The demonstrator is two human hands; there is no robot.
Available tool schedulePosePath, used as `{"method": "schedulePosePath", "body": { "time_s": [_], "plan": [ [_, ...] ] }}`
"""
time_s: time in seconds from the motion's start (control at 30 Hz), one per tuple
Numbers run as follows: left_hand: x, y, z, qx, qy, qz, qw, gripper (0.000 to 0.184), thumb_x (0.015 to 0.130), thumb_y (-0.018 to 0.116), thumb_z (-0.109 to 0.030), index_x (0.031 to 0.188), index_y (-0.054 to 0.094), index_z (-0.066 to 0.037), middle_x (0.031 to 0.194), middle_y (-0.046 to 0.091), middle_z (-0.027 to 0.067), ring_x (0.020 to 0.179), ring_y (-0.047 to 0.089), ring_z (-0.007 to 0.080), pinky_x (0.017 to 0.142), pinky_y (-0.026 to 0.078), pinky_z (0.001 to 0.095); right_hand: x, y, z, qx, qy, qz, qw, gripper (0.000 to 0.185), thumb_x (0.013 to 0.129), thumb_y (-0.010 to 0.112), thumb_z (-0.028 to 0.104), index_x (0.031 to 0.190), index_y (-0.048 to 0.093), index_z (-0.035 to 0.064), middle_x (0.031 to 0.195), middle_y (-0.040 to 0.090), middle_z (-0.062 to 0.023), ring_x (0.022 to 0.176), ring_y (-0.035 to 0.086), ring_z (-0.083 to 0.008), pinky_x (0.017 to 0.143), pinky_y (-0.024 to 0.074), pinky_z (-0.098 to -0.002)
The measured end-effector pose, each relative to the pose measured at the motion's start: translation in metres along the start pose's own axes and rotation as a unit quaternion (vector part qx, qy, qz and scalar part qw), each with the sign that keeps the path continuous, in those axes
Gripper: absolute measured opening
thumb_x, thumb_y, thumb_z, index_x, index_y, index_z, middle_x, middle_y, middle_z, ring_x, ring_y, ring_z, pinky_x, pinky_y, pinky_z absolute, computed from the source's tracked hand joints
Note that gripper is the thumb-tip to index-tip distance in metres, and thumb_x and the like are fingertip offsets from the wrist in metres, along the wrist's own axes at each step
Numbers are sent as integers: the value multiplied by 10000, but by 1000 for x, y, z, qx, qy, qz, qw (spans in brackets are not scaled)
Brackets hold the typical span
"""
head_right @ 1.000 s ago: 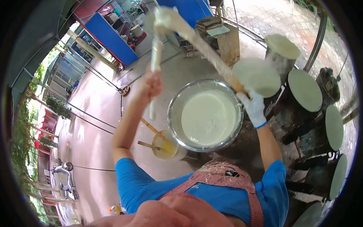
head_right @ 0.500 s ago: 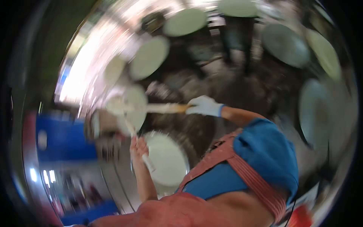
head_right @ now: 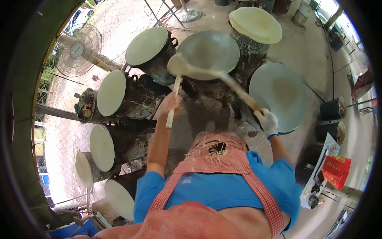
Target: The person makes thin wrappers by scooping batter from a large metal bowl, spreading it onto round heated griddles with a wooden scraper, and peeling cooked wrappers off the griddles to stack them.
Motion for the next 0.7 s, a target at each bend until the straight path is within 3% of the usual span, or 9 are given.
{"method": "schedulePosePath", "body": {
  "time_s": [0.1,0.17,0.23,0.3,0.43,0.5,0.6,0.63,0.7],
  "plan": [
    [87,19,-58,219,19,-99,970,228,899,440,-191,1069,388,-48,523,261,-20,382,288,57,326,253,221,21,-29,18,63,59,-78,993,371,776,564,382,982,619,78,898,623,-158,866,595,-308,743,460,-349],
    [134,45,-84,479,85,-192,852,355,843,525,-117,1118,327,-223,543,288,-3,348,265,73,293,257,229,38,-37,47,150,-30,-164,975,418,794,556,359,1103,563,77,997,606,-160,926,589,-287,798,448,-328],
    [181,44,-94,524,115,-218,816,347,830,531,-103,1101,341,-206,543,301,3,344,280,94,294,268,250,64,-16,80,78,-124,-161,976,349,802,555,290,1098,561,105,970,608,-160,898,589,-296,757,459,-353],
    [221,28,-114,567,137,-248,773,338,817,536,-89,1084,354,-190,543,315,10,339,296,115,295,280,270,92,12,115,-57,1,-34,998,279,803,545,269,1040,587,128,936,610,-151,851,590,-307,709,461,-386],
    [279,-34,-201,680,148,-167,698,497,790,480,-80,1255,330,-171,585,474,83,407,465,229,375,391,367,122,52,90,-4,17,-77,997,274,797,526,300,1012,604,149,722,578,-181,728,559,-368,674,437,-450],
    [229,16,-197,916,306,-228,125,640,775,462,-88,1355,228,-227,658,549,161,595,577,317,529,458,428,118,52,79,18,-64,-175,982,266,783,577,235,1029,612,138,571,536,-121,529,544,-289,495,431,-399],
    [215,39,-195,938,211,-262,89,680,775,451,-89,1376,180,-255,770,574,219,741,584,368,665,453,466,113,66,118,630,191,-134,741,238,772,642,176,996,637,96,531,426,63,376,338,-18,320,216,-186],
    [217,44,-191,936,208,-266,98,680,775,451,-89,1376,180,-255,770,574,219,741,584,368,665,453,466,131,84,117,584,207,-114,777,253,779,611,229,1005,639,118,554,538,-31,404,479,-137,362,354,-274],
    [223,68,-191,924,261,-239,148,676,780,463,-101,1373,183,-264,867,585,210,736,574,380,679,456,445,173,112,101,71,-22,-190,979,293,786,564,307,1019,629,142,695,622,-136,601,599,-280,535,462,-362]
  ]
}}
Point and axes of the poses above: each hand's wrist, its own x-axis towards the middle knuckle, its own y-axis out of the palm, z = x × y, the point moved 7 cm from there along x, towards the middle knuckle
